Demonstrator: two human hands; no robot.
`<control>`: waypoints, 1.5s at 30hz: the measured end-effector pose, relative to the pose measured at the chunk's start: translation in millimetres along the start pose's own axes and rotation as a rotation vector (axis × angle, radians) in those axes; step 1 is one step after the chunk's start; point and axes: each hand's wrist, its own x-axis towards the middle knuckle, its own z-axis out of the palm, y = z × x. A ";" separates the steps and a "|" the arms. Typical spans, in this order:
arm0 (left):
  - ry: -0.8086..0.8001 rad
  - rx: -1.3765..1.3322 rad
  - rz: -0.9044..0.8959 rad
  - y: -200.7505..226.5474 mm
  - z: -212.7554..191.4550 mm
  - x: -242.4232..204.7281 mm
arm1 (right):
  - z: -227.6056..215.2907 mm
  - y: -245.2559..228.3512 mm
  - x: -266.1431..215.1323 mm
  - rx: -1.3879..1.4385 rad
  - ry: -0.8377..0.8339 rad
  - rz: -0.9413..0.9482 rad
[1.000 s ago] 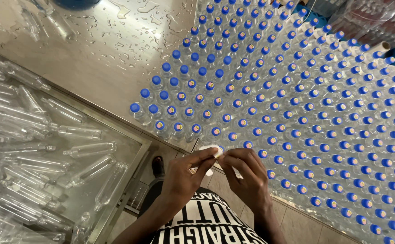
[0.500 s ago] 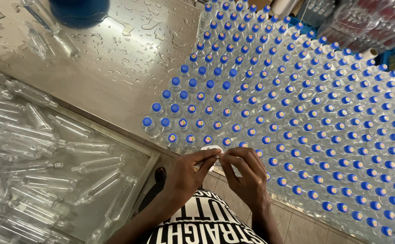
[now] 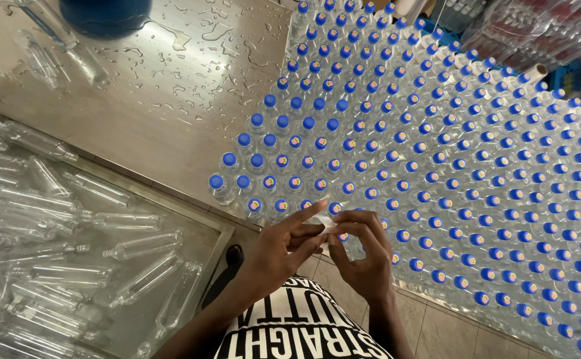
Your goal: The person applies small round stickers to the caps of many plastic water bottles arranged on a metal table. They peel stickers from a roll and press each one onto a bottle cap, working across rows of bottles. The person also handles a roll of clear plastic wrap near the end.
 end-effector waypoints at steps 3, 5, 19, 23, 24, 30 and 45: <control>0.006 -0.059 0.070 -3.1 0.2 0.5 | -2.2 -0.1 -0.9 0.078 0.005 0.127; 0.078 0.064 0.140 -4.8 1.3 1.2 | -4.9 -3.4 -0.4 0.253 0.058 0.185; 0.126 0.089 0.110 -3.2 5.7 -4.7 | -8.4 -3.4 8.2 0.119 -0.019 -0.010; 0.159 0.235 0.231 -10.6 6.9 -2.7 | -7.4 -2.3 4.1 0.012 0.011 -0.098; 0.160 0.233 0.229 -11.9 6.7 -2.7 | -7.5 -1.9 3.7 0.012 0.009 -0.097; 0.198 0.372 0.347 -21.6 8.4 1.0 | -6.7 -1.0 1.3 -0.004 -0.017 -0.116; 0.202 0.398 0.311 -24.4 7.8 1.3 | -8.9 -0.9 1.0 0.028 -0.072 -0.063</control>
